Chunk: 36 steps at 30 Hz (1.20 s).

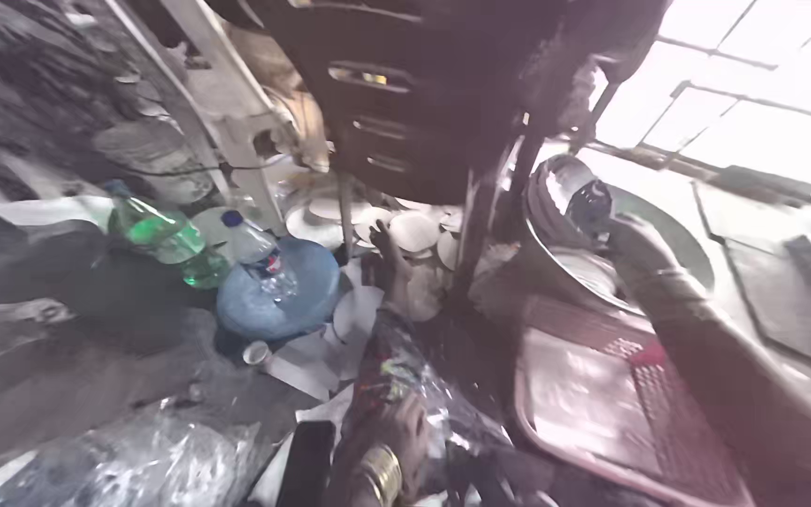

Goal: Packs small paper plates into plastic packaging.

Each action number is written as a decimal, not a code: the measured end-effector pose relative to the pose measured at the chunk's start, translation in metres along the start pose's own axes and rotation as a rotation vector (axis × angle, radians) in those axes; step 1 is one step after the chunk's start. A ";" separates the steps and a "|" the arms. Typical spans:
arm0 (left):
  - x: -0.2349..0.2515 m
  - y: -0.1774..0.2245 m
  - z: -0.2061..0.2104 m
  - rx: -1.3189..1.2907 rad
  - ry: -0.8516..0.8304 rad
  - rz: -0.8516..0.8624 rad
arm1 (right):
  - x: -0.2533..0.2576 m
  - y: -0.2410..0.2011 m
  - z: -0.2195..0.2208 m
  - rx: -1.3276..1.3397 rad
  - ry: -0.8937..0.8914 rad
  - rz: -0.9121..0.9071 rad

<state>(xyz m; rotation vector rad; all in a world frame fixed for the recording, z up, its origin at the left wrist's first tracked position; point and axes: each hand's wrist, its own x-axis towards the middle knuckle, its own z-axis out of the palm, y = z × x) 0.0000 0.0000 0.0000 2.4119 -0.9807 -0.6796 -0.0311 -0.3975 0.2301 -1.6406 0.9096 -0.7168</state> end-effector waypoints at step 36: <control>-0.063 0.059 0.071 -0.778 0.228 -0.152 | -0.329 0.243 0.012 -0.231 -0.179 -0.001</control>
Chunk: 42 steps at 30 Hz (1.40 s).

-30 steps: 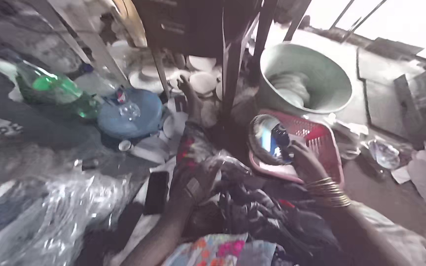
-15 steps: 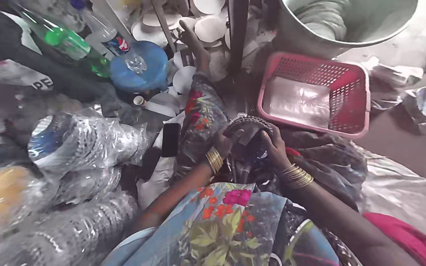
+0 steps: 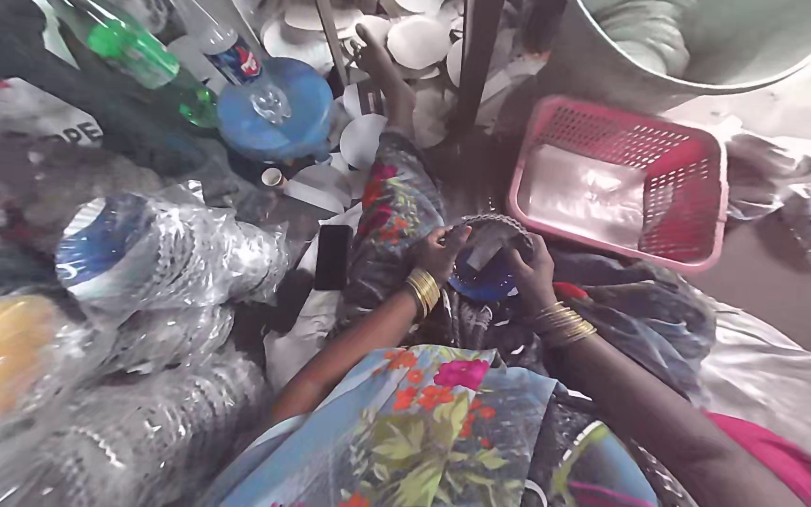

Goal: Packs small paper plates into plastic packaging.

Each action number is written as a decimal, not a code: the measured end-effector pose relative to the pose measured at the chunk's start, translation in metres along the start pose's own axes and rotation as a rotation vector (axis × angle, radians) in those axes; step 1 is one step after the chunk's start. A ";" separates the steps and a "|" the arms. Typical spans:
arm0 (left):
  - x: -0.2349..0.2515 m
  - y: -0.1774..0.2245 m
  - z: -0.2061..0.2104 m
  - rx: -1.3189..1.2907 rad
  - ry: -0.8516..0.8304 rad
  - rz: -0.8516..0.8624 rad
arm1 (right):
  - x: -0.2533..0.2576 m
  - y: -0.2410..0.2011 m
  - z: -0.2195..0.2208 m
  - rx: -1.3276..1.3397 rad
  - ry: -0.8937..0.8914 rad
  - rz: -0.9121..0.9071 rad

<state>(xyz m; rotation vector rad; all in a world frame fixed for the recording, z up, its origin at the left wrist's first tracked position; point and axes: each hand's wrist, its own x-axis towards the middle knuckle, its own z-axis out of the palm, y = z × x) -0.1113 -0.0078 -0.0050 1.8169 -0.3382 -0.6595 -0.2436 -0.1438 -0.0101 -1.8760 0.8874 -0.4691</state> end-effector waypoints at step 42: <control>0.011 0.005 -0.014 -0.397 -0.043 -0.334 | 0.016 -0.028 0.004 -0.564 -0.022 -0.185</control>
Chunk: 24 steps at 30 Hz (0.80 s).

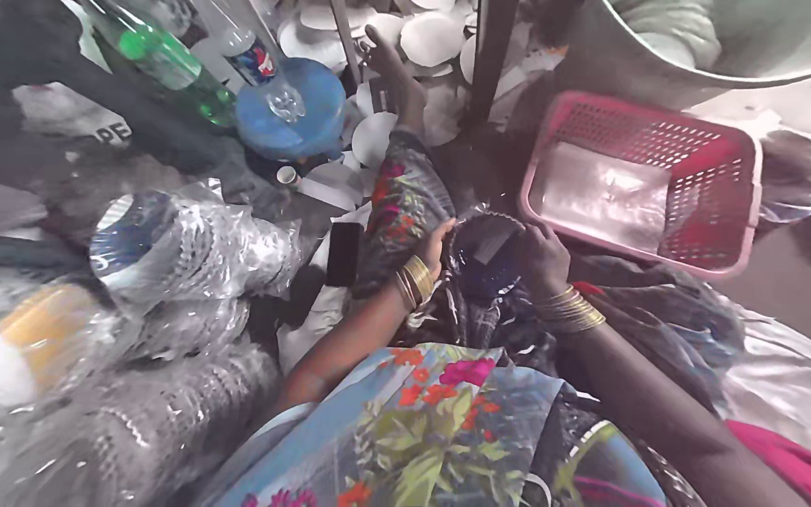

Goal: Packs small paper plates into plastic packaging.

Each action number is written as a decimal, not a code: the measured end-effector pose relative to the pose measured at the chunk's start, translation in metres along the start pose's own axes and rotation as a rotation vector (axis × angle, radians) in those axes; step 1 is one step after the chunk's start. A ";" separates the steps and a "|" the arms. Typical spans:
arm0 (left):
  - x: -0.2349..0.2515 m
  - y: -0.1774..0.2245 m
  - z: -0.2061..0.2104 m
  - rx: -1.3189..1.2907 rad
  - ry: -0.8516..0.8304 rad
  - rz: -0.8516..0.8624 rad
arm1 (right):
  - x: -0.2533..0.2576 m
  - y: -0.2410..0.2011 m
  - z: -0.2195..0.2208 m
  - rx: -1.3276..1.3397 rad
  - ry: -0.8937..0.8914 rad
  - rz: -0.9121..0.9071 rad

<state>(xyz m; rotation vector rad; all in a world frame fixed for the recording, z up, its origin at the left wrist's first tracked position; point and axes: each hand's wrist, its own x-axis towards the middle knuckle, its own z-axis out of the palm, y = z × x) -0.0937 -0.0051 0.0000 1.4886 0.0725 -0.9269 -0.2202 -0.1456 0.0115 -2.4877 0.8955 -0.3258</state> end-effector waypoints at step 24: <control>0.001 0.002 -0.004 0.160 -0.198 0.158 | 0.011 0.039 -0.006 0.886 -0.603 0.307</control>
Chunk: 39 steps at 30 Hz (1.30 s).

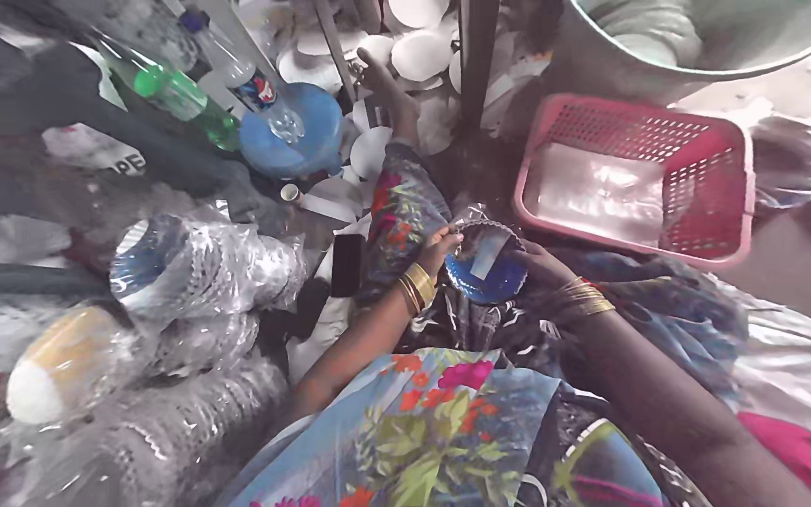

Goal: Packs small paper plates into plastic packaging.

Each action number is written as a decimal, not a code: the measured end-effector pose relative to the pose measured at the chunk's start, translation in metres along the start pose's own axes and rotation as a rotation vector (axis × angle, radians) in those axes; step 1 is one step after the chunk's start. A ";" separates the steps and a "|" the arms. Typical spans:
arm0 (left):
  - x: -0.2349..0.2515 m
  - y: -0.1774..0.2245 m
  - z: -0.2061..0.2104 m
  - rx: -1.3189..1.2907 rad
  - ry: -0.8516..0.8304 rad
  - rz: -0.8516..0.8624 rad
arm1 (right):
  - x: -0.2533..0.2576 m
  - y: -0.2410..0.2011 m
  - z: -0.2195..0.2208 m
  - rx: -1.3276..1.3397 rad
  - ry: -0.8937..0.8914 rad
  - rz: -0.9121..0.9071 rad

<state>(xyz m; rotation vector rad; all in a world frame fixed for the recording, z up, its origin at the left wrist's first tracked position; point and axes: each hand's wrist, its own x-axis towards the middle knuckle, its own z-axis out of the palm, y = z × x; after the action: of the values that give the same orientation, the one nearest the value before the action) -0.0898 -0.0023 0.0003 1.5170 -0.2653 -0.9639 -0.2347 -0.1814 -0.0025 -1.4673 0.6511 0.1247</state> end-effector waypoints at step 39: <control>-0.068 0.152 0.063 1.399 -0.535 0.452 | -0.113 -0.055 -0.032 0.402 0.457 -0.052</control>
<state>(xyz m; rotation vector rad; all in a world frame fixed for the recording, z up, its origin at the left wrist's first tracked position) -0.1207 -0.0353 0.1725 2.1863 -1.8790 -0.7712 -0.3127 -0.1839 0.1010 -1.1227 0.9440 -0.3752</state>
